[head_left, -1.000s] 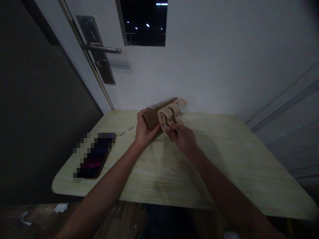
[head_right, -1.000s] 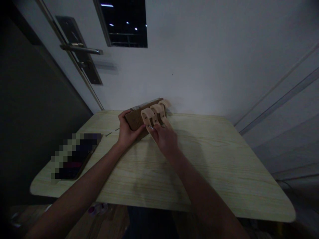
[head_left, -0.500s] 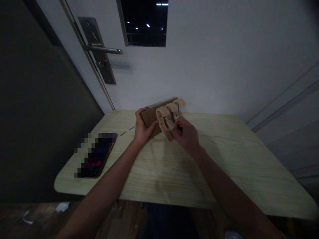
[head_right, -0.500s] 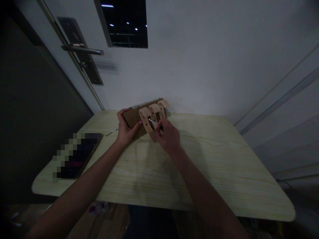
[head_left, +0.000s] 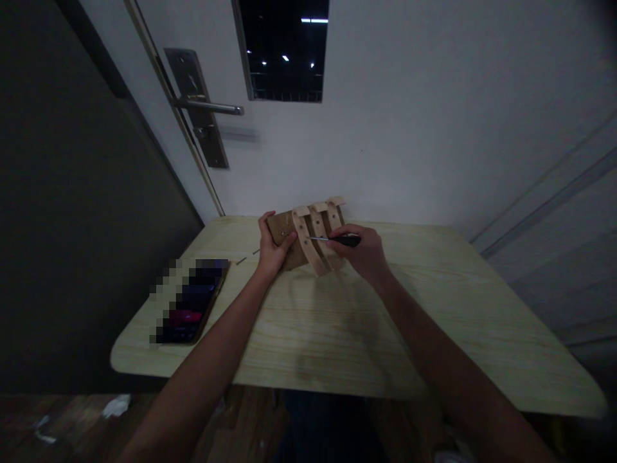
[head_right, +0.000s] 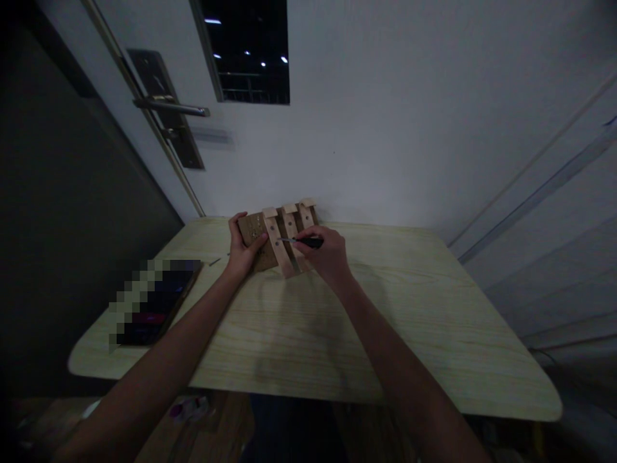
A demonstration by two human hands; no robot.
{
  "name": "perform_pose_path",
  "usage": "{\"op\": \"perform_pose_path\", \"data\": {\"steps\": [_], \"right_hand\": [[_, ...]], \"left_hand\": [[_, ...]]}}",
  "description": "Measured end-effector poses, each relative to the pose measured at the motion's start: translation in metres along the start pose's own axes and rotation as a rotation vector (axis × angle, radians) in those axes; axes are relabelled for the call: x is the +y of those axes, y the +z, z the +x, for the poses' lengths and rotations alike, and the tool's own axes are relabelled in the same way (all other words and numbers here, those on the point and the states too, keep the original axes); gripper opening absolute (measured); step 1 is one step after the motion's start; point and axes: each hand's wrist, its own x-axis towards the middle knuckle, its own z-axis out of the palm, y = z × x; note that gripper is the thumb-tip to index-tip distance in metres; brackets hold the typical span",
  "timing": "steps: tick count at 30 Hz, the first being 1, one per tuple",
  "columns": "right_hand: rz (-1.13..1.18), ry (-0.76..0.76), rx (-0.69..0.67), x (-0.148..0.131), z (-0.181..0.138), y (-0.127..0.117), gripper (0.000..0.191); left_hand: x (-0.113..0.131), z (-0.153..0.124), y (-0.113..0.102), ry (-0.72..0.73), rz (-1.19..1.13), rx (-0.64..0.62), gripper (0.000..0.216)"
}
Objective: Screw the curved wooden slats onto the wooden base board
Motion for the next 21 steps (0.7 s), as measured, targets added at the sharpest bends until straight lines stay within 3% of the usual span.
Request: {"op": "perform_pose_path", "data": {"steps": [3, 7, 11, 15, 21], "right_hand": [[0.183, 0.025, -0.012, -0.002, 0.007, 0.006, 0.022], [0.371, -0.068, 0.036, -0.008, 0.016, 0.016, 0.042], [0.211, -0.219, -0.009, -0.018, 0.023, 0.020, 0.023], [0.040, -0.370, -0.054, -0.025, 0.025, 0.022, 0.020], [-0.030, -0.414, -0.054, -0.023, 0.024, 0.023, 0.019]], "left_hand": [[-0.001, 0.000, 0.000, -0.024, -0.018, 0.006, 0.070], [-0.002, -0.001, 0.001, -0.034, -0.042, -0.001, 0.069], [-0.003, -0.001, 0.001, -0.030, -0.026, 0.017, 0.068], [-0.005, -0.001, 0.001, -0.025, -0.020, 0.021, 0.067], [-0.007, -0.001, 0.001, -0.013, -0.015, 0.023, 0.066]]}}
